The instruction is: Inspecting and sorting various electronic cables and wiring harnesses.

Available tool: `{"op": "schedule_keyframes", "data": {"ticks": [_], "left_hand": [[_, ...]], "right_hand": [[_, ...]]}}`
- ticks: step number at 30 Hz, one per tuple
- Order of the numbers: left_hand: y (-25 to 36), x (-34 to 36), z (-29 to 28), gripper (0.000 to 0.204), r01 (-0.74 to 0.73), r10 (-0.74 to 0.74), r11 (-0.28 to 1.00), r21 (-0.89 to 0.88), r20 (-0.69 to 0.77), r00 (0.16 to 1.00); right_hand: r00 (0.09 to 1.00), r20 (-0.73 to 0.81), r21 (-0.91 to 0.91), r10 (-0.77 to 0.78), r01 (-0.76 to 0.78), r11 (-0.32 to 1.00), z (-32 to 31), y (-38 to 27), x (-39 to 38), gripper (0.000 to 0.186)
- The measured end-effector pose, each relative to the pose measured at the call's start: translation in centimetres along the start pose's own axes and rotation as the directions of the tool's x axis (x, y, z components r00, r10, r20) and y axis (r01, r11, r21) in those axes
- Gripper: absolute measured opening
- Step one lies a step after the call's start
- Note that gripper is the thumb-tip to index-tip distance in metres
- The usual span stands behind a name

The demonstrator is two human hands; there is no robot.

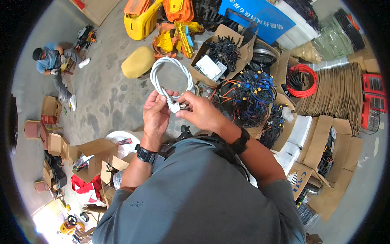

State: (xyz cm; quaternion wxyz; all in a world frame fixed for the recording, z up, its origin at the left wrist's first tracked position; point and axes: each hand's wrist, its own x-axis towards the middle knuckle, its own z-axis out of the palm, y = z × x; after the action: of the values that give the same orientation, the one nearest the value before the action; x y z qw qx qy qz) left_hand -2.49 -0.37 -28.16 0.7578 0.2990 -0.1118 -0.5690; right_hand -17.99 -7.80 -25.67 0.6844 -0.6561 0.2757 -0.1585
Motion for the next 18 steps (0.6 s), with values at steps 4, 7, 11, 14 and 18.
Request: {"op": "schedule_keyframes", "data": {"ticks": [4,7,11,14,18], "left_hand": [[0.5,0.4,-0.2,0.027,-0.014,0.014,1.000,-0.007,0.018,1.000],[0.8,0.4,0.1,0.027,-0.033,0.033,0.999,-0.001,0.004,0.999],[1.2,-0.3,0.1,0.026,-0.032,0.031,0.999,0.030,0.015,0.999],[0.5,-0.2,0.4,0.032,-0.016,0.014,0.997,0.077,0.035,0.999],[0.8,-1.2,1.1,0.054,-0.009,0.004,0.973,0.232,0.024,1.000]], "right_hand": [[0.998,-0.029,0.105,-0.060,0.063,0.993,0.2,0.3,0.7,0.039],[0.990,-0.112,0.071,-0.080,0.089,0.994,1.0,-0.3,0.6,0.049],[0.991,-0.130,-0.091,-0.037,0.025,0.996,0.1,-0.9,0.7,0.056],[0.991,-0.135,-0.310,-0.016,-0.027,0.950,-0.5,-1.1,-0.1,0.056],[0.991,-0.132,-0.421,0.020,-0.074,0.904,-0.6,-2.6,0.1,0.058]]}}
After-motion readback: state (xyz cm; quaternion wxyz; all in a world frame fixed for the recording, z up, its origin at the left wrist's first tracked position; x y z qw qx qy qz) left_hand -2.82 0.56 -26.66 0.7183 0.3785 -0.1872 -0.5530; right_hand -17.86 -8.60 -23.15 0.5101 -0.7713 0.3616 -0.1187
